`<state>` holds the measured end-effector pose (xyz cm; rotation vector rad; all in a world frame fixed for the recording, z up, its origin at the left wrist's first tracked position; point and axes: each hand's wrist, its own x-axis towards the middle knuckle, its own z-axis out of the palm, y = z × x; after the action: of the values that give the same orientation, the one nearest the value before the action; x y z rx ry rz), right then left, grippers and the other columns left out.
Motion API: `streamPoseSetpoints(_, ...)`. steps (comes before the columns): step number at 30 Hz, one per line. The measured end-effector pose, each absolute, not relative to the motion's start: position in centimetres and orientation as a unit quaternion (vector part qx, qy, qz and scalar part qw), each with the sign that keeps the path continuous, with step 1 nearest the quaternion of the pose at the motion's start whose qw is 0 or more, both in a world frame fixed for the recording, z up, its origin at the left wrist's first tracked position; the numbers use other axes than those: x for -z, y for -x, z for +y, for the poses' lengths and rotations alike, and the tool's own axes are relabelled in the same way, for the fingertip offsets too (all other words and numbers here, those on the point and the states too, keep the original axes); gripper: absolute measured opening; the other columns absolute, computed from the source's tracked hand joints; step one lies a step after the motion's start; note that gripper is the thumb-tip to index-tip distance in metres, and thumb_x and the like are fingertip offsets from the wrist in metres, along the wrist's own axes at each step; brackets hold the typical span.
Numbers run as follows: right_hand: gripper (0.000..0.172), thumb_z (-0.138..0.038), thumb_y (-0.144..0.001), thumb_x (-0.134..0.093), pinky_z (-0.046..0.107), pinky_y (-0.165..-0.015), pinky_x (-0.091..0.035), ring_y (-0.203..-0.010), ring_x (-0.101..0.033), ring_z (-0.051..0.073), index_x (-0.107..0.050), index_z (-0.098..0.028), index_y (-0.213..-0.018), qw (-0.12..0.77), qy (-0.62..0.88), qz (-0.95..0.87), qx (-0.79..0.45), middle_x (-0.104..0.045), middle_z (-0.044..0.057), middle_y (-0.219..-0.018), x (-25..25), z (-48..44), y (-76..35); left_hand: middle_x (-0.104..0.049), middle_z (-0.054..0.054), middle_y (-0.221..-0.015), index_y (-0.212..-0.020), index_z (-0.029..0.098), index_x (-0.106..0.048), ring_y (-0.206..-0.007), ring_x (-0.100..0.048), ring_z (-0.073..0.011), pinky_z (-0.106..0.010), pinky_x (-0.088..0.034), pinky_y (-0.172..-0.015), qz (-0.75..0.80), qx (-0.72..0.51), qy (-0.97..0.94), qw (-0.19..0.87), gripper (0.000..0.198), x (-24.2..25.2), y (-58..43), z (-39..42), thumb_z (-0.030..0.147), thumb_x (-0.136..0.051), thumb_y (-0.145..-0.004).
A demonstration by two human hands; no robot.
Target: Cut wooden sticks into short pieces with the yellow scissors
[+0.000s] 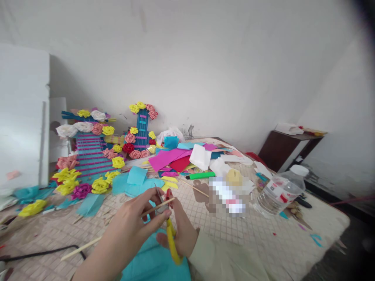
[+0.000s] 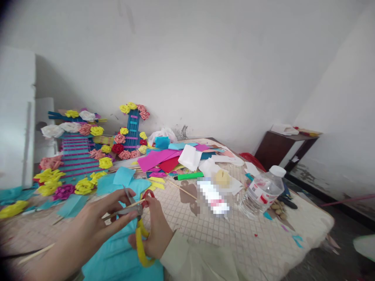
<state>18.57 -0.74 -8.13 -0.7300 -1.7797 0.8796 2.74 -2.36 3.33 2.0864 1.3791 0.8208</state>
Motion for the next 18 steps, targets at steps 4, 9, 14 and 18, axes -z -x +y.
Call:
streamPoseSetpoints(4,0.092,-0.028,-0.062,-0.075,0.049,-0.109,-0.031,-0.128,-0.041,0.034,-0.028,-0.018,-0.14,0.49,0.294,-0.729,-0.376,-0.042,0.015,-0.136,7.7,-1.3,-18.2,-0.066,0.001,-0.073,-0.089,0.022,-0.06,-0.063,-0.062,-0.015,-0.022,-0.047,-0.054,0.486,-0.329,-0.776,0.228,0.027,-3.7,-2.7,-2.5,0.047,-0.054,-0.081)
streamPoseSetpoints(9,0.071,-0.021,-0.067,-0.063,0.045,-0.103,-0.039,-0.117,-0.049,0.03,-0.037,-0.02,-0.133,0.499,0.335,-0.709,-0.37,-0.052,0.012,-0.123,8.1,-1.5,-17.3,-0.068,0.001,-0.073,-0.088,0.023,-0.062,-0.067,-0.065,-0.0165,-0.023,-0.049,-0.056,0.506,-0.316,-0.775,0.207,0.027,-2.9,-2.0,-1.8,0.048,-0.054,-0.08)
streamPoseSetpoints(14,0.056,-0.025,-0.066,-0.06,0.038,-0.09,-0.046,-0.1,-0.055,0.025,-0.046,-0.02,-0.12,0.528,0.4,-0.61,-0.435,-0.056,0.008,-0.107,8.5,-0.4,-17.0,-0.069,-0.002,-0.084,-0.106,0.024,-0.061,-0.073,-0.065,-0.0201,-0.029,-0.053,-0.063,0.548,-0.411,-0.728,0.033,0.041,-2.5,-1.8,-1.9,0.057,-0.053,-0.082)
streamPoseSetpoints(18,0.049,-0.026,-0.062,-0.061,0.032,-0.072,-0.048,-0.074,-0.051,0.018,-0.047,-0.021,-0.109,0.539,0.425,-0.543,-0.483,-0.05,-0.001,-0.08,8.7,0.8,-18.1,-0.061,0.001,-0.072,-0.089,0.024,-0.06,-0.065,-0.059,-0.0159,-0.027,-0.053,-0.063,0.496,-0.478,-0.725,0.017,0.024,-1.5,-3.7,-3.6,0.047,-0.057,-0.084)
